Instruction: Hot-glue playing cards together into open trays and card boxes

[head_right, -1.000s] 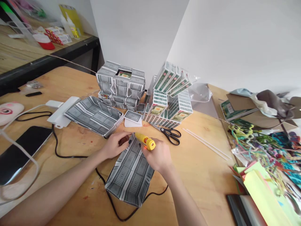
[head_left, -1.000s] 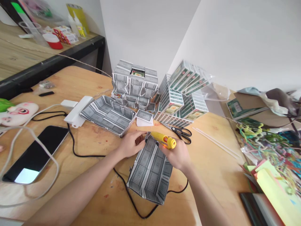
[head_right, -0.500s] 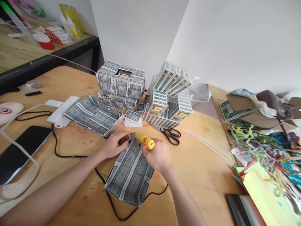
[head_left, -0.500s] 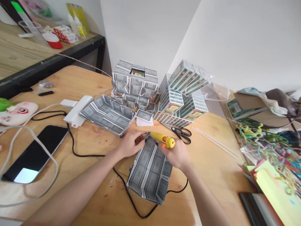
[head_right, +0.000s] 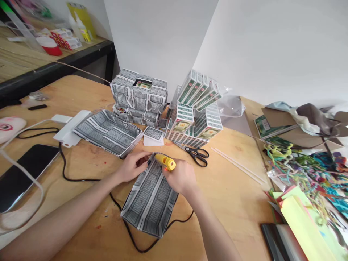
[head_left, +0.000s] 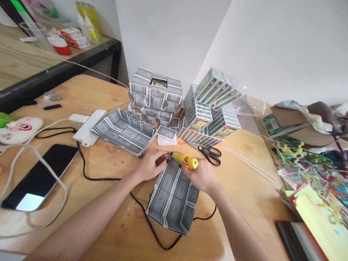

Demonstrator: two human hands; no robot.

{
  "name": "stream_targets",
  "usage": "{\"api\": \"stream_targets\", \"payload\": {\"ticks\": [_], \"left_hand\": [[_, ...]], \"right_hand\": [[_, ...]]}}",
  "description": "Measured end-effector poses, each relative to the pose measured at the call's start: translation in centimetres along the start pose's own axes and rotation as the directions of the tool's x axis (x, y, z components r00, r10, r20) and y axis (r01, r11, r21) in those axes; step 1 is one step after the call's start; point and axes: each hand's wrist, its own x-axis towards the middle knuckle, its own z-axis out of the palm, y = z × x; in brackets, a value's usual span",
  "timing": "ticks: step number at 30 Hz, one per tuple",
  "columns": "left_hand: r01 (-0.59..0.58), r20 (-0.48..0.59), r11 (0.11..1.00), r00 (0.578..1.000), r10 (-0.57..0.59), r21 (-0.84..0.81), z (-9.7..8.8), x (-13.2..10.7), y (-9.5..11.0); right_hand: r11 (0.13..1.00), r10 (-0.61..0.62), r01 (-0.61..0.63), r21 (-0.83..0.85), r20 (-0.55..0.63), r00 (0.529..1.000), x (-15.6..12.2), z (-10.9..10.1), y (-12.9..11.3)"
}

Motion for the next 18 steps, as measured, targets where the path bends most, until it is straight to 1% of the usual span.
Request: {"api": "stream_targets", "payload": {"ticks": [6, 13, 18], "left_hand": [[-0.001, -0.002, 1.000, 1.000, 0.001, -0.004, 0.05, 0.04, -0.11], [-0.006, 0.008, 1.000, 1.000, 0.006, 0.002, 0.16, -0.03, -0.47], [-0.012, 0.003, 1.000, 1.000, 0.012, -0.001, 0.13, -0.01, -0.39]], "right_hand": [[0.999, 0.023, -0.020, -0.047, 0.053, 0.998, 0.19, 0.16, -0.07], [0.987, -0.030, 0.044, -0.155, 0.091, 0.995, 0.43, 0.27, -0.20], [0.966, -0.045, 0.074, -0.248, 0.122, 0.992, 0.59, 0.48, -0.46]]}}
